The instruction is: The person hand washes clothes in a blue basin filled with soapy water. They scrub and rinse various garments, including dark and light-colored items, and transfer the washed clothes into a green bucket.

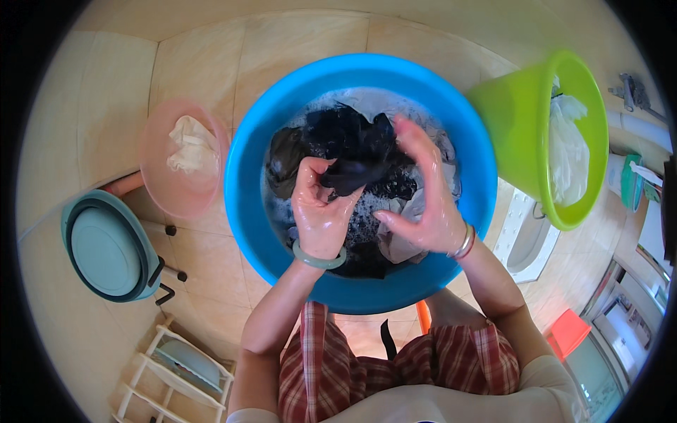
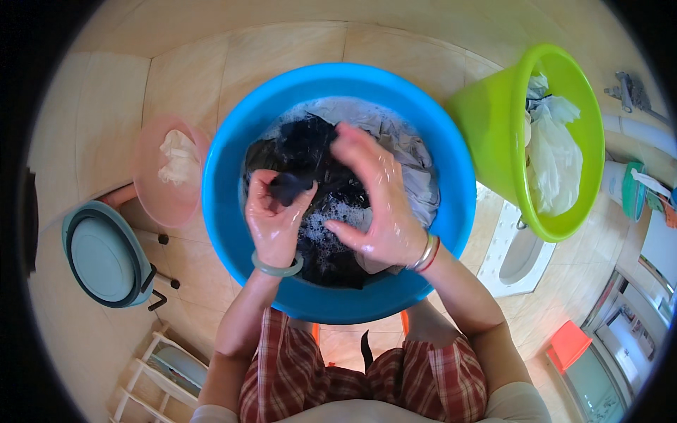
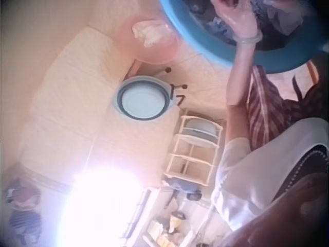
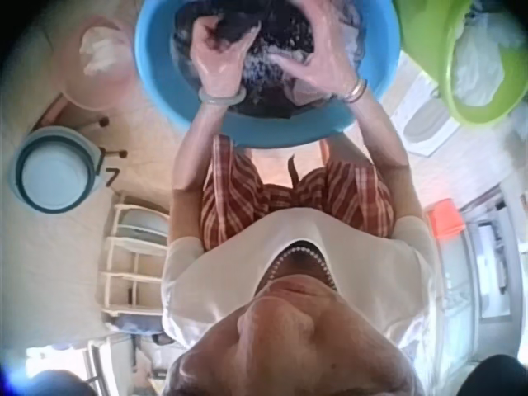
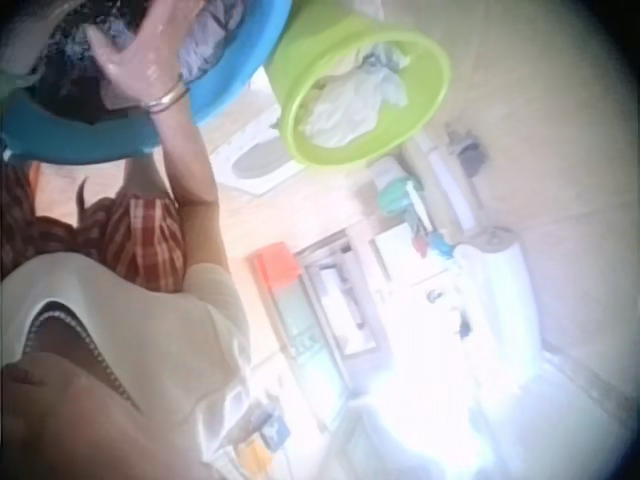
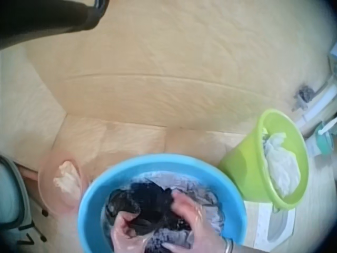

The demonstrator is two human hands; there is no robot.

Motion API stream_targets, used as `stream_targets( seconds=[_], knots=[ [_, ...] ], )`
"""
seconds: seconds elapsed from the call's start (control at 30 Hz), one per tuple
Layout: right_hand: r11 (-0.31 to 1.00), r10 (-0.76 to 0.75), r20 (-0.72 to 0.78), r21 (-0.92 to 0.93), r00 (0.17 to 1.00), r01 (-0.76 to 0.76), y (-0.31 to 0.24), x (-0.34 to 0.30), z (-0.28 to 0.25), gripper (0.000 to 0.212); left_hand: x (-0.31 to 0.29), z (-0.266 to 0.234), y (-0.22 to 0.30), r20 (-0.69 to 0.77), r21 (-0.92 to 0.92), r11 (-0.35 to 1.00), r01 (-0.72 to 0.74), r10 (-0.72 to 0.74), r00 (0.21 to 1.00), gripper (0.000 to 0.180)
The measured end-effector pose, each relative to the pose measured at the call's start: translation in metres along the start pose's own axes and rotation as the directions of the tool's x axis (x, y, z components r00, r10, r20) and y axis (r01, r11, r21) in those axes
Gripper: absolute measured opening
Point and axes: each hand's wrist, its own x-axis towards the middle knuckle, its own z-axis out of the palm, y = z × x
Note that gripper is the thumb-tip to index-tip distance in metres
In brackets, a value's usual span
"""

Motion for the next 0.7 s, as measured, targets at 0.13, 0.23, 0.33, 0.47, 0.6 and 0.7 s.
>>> stream_targets(
  seconds=[0.13, 0.23, 0.33, 0.47, 0.6, 0.7],
  knots=[
    [0.989, 0.101, 0.155, -0.121, 0.983, -0.082, 0.077, -0.022, 0.022, 0.096, -0.015, 0.026, 0.073, 0.122, -0.199, 0.972, 0.124, -0.101, 0.987, 0.033],
    [0.835, 0.288, 0.113, 0.456, 0.951, -0.307, 0.077, -0.013, 0.045, 0.09, -0.024, 0.019, 0.081, 0.127, -0.281, 0.958, -0.051, 0.09, 0.988, 0.037],
    [0.787, 0.415, 0.153, 0.434, 0.897, -0.438, 0.06, -0.004, 0.045, 0.071, -0.016, 0.017, 0.09, -0.02, -0.493, 0.87, 0.022, -0.036, 0.999, 0.037],
    [0.705, 0.602, -0.08, 0.521, 0.794, -0.482, 0.049, -0.003, 0.018, 0.062, 0.04, -0.039, 0.048, -0.098, -0.667, 0.718, 0.2, -0.351, 0.931, 0.021],
    [0.648, 0.548, -0.044, 0.654, 0.835, -0.391, 0.004, 0.006, 0.007, 0.067, 0.009, -0.036, -0.004, -0.075, -0.494, 0.639, 0.589, -0.707, 0.704, 0.057],
    [0.781, 0.405, -0.028, 0.53, 0.914, -0.33, -0.017, -0.012, 0.005, 0.069, -0.012, -0.01, -0.003, 0.305, -0.596, 0.337, 0.729, -0.744, 0.594, 0.077]
  ],
)
